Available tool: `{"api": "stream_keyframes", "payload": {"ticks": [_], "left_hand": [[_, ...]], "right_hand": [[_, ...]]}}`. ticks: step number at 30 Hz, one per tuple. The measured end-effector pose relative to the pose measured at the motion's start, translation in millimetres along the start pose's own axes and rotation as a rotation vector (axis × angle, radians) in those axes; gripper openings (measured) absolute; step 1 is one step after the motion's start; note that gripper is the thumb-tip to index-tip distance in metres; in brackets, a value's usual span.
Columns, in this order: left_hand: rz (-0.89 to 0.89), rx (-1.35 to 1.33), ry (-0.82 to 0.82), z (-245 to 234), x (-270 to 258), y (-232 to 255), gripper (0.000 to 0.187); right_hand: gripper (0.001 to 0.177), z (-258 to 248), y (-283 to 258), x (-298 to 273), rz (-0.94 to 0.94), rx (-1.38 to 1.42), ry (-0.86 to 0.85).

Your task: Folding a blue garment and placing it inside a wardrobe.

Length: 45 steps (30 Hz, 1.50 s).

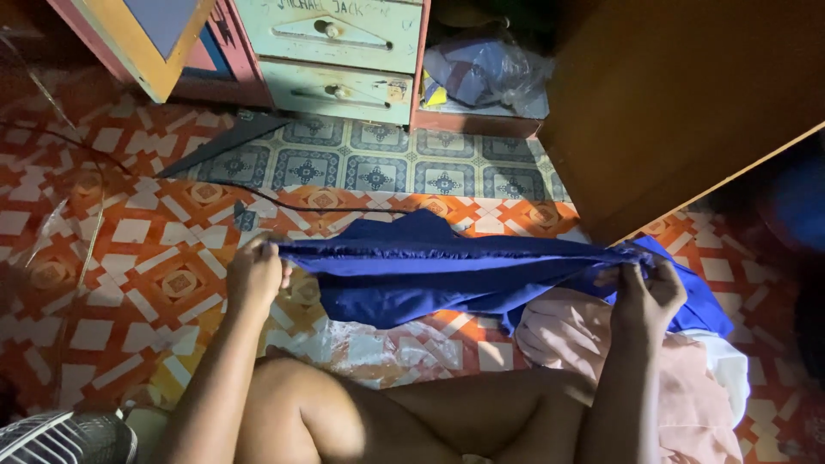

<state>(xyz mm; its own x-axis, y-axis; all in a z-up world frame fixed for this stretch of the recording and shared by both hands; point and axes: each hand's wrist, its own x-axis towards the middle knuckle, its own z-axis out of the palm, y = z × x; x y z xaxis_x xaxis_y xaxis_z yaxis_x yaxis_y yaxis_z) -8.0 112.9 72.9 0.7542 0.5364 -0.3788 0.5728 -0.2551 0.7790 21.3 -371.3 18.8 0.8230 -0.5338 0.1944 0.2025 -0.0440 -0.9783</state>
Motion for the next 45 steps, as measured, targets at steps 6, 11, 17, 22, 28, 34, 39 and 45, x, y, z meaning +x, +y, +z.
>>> {"api": "stream_keyframes", "payload": {"ticks": [6, 11, 17, 22, 28, 34, 39, 45], "left_hand": [[0.136, -0.045, -0.052, -28, -5, 50, 0.026], [0.128, 0.192, 0.089, -47, -9, 68, 0.044], [0.074, 0.466, -0.075, -56, -14, 85, 0.04], [0.078, 0.438, -0.099, -67, -24, 97, 0.054], [0.016, -0.205, -0.111, -73, -37, 111, 0.023], [0.532, 0.09, 0.003, -80, -43, 81, 0.015], [0.776, 0.398, 0.019, -70, -31, 51, 0.039], [0.966, 0.366, 0.103, -55, -12, 17, 0.025]], "right_hand": [[0.01, -2, -19, 23, -0.073, -0.235, 0.114], [0.005, 20, -68, 13, -0.039, -0.022, 0.083], [0.014, 19, -89, 31, -0.136, 0.035, 0.037], [0.004, 9, -99, 56, -0.218, -0.001, 0.016], [0.008, -1, -106, 62, -0.213, 0.072, -0.041], [0.004, -6, -111, 56, -0.155, 0.055, -0.027], [0.004, -8, -105, 55, -0.025, 0.1, 0.018], [0.006, -8, -83, 52, 0.032, 0.099, -0.044]]}}
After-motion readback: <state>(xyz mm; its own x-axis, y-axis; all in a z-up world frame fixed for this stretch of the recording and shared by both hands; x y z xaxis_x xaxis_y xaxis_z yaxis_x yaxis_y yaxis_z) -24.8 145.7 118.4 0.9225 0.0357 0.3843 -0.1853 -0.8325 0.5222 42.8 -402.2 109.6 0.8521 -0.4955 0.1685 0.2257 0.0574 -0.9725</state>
